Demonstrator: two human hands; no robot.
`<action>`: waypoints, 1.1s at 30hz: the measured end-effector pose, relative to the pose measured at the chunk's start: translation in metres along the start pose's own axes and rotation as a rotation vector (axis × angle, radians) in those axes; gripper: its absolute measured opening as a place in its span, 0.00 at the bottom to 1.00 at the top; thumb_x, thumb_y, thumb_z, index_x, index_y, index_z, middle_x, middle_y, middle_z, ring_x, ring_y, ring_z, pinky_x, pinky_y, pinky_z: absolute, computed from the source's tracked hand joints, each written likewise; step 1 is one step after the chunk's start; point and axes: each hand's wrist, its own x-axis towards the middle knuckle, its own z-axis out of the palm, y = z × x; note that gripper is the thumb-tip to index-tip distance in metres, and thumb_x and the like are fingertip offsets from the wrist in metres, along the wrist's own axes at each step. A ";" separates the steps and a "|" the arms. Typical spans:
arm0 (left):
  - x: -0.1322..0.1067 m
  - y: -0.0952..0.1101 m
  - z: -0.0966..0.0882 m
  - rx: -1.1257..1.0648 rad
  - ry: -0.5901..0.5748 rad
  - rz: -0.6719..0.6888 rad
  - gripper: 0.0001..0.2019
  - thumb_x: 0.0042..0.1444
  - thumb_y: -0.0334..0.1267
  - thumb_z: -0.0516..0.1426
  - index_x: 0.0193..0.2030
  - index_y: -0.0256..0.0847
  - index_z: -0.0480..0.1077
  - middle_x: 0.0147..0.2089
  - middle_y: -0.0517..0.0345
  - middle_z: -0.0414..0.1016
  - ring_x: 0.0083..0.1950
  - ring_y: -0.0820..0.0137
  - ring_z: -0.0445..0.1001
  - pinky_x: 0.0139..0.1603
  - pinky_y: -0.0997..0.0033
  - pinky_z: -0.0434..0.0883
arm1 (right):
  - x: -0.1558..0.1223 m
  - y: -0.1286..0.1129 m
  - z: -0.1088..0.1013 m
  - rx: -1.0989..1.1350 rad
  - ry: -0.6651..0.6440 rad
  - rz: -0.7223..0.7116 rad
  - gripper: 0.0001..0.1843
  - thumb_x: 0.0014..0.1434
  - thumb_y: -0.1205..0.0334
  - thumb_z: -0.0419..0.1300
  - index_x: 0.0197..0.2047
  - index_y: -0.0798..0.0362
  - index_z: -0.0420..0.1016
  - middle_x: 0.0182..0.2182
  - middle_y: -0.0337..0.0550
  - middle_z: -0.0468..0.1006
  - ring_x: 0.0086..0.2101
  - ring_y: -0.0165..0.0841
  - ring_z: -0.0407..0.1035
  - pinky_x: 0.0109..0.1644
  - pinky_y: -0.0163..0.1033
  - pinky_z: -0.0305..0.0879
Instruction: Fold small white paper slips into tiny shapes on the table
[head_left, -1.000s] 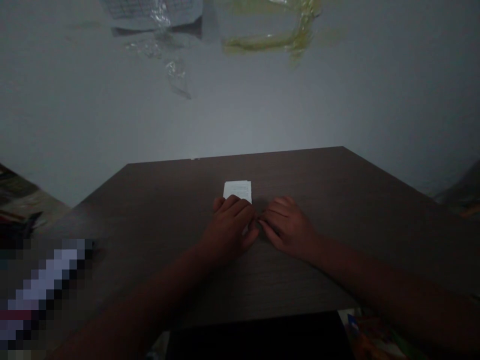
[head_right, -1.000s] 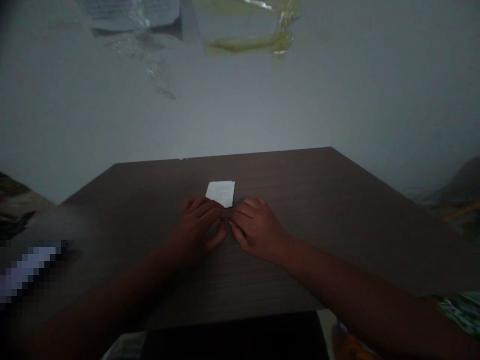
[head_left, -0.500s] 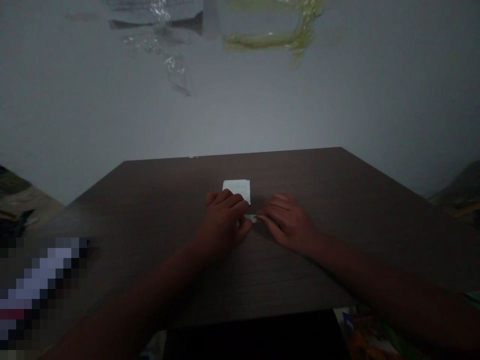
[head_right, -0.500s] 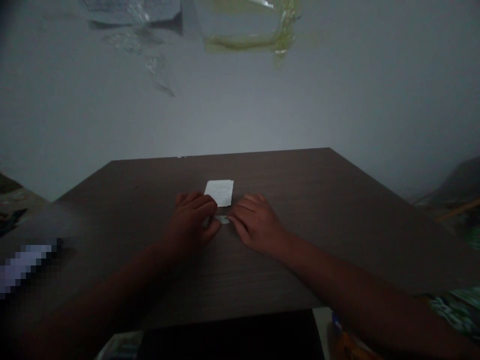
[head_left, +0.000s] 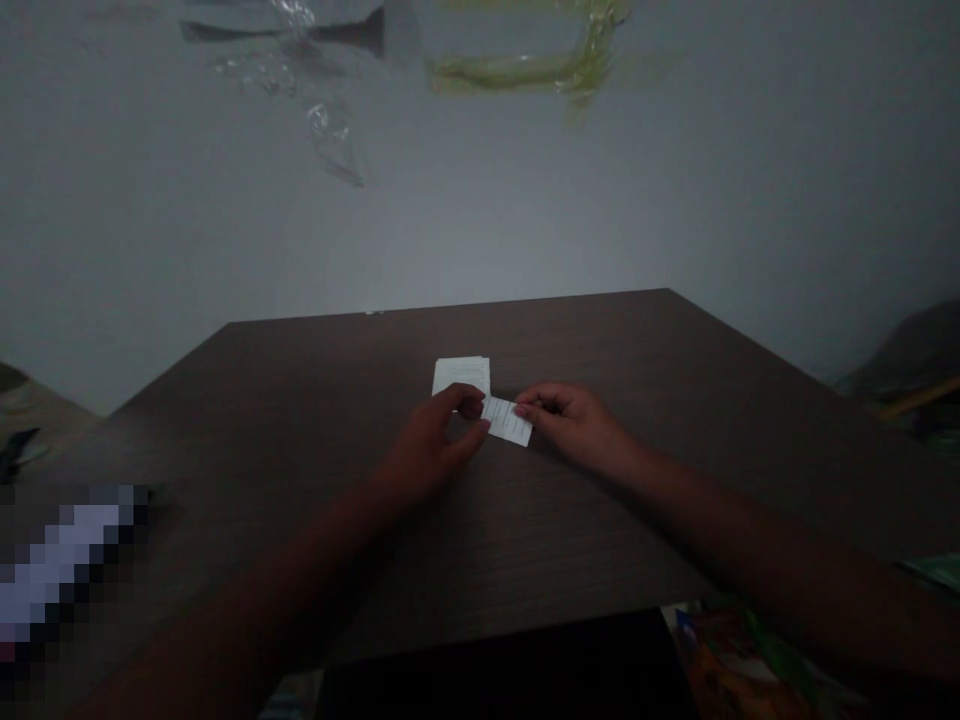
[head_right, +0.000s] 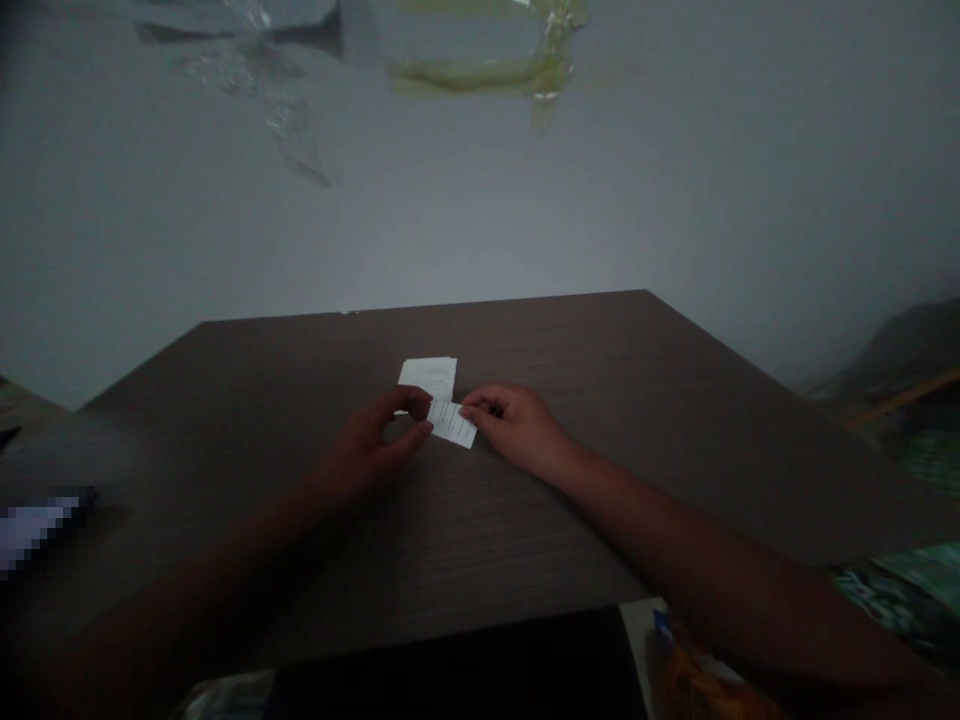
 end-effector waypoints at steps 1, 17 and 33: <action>0.000 0.001 0.002 -0.026 -0.006 -0.012 0.07 0.68 0.40 0.59 0.50 0.45 0.73 0.47 0.54 0.83 0.49 0.61 0.82 0.51 0.59 0.78 | 0.000 0.000 0.001 -0.005 -0.010 -0.001 0.07 0.69 0.57 0.66 0.40 0.48 0.84 0.35 0.43 0.87 0.33 0.37 0.79 0.37 0.41 0.74; -0.001 -0.010 0.013 0.233 0.103 0.114 0.02 0.68 0.35 0.59 0.41 0.44 0.73 0.41 0.55 0.81 0.46 0.60 0.80 0.53 0.54 0.76 | -0.009 -0.005 0.007 -0.345 0.069 -0.269 0.04 0.70 0.65 0.62 0.43 0.48 0.78 0.36 0.41 0.84 0.36 0.36 0.78 0.44 0.43 0.73; -0.006 -0.007 0.015 0.093 0.010 0.167 0.08 0.73 0.38 0.56 0.49 0.44 0.77 0.47 0.53 0.84 0.50 0.61 0.82 0.58 0.54 0.77 | -0.017 -0.012 0.010 -0.433 -0.061 -0.488 0.12 0.72 0.68 0.56 0.56 0.50 0.74 0.45 0.48 0.84 0.43 0.39 0.78 0.49 0.45 0.74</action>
